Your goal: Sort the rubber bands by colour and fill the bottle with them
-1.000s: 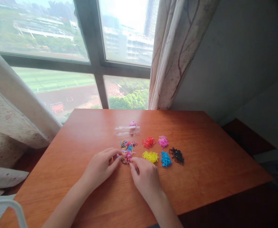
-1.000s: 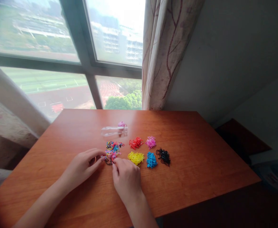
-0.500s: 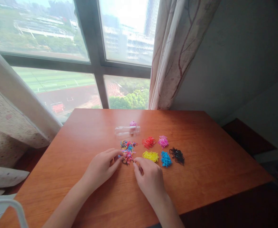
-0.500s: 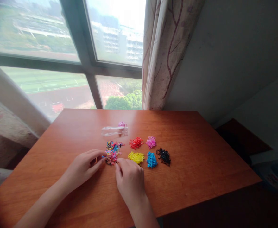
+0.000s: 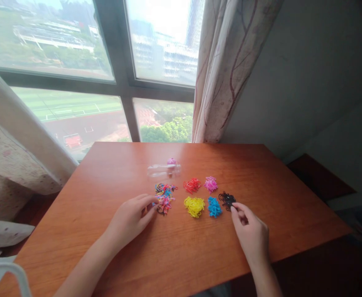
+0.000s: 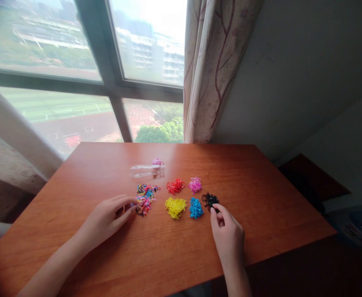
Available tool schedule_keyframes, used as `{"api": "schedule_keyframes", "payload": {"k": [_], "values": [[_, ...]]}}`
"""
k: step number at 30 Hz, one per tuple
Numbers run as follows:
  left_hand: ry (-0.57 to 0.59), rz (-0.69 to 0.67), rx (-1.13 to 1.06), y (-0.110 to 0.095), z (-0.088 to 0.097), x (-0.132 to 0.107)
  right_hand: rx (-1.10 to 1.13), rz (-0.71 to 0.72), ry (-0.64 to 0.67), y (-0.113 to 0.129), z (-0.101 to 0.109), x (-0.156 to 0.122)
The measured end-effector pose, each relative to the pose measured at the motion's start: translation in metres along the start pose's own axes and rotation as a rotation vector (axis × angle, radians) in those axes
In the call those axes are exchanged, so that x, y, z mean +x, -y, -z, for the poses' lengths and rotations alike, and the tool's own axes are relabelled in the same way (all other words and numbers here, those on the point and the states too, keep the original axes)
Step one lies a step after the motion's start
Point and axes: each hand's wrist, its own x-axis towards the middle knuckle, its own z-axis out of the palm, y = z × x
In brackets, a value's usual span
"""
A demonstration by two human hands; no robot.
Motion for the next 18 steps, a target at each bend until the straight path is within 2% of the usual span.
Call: {"api": "schedule_keyframes", "payload": {"k": [4,8,14,18], "values": [[-0.010,0.001,-0.001,-0.001,0.000,0.001,-0.027,-0.038,-0.017,-0.017,0.000,0.006],[-0.012,0.000,0.003,0.000,0.000,0.001,-0.026,-0.045,0.026,-0.018,-0.005,0.008],[0.017,0.014,0.027,0.000,0.000,0.001,-0.011,-0.042,0.012,-0.006,-0.006,0.005],[0.018,0.019,0.021,0.000,0.001,0.001,0.056,-0.005,0.030,0.013,-0.011,-0.001]]}}
